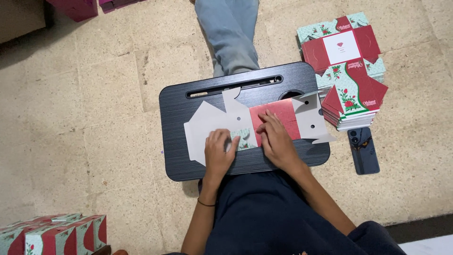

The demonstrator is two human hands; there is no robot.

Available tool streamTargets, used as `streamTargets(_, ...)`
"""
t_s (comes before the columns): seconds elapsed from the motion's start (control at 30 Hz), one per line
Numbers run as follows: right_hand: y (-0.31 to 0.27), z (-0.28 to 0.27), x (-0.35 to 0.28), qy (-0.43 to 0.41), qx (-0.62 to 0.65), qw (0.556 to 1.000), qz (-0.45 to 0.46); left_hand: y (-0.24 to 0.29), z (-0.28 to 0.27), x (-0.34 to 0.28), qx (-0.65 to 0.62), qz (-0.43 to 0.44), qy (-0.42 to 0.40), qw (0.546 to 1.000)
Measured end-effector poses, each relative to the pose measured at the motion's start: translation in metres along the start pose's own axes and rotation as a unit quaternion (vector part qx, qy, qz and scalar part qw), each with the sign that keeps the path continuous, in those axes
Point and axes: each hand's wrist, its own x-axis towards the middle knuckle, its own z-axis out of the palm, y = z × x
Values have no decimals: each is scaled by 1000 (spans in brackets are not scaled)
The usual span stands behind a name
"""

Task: Folding and assembling cardboard boxes from flat cutouts on a lap desk.

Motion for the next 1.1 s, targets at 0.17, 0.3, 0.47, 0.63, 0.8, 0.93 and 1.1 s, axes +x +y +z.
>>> streamTargets(0.17, -28, 11, -2, 7, -102, 994, 29, 14, -3, 3, 14, -39, 20, 999)
streamTargets(0.3, -36, 18, -4, -9, -120, 991, 50, 23, -19, 13, 22, -67, -33, 997)
streamTargets(0.47, -29, 18, -5, -22, -112, 992, 44, 76, -73, 54, -17, -96, -105, 990)
streamTargets(0.63, -22, 19, -7, -33, -103, 993, 46, 48, -54, 79, -46, -77, -126, 988)
streamTargets(0.8, -30, 12, -5, -49, -104, 992, 52, 38, -38, 101, 39, -30, -95, 994)
streamTargets(0.93, -32, 11, -3, -63, -108, 991, 57, -2, -20, 120, 95, 27, -49, 994)
streamTargets(1.1, -29, 14, -6, -33, -88, 994, 63, -17, -14, 84, 192, 164, -103, 962)
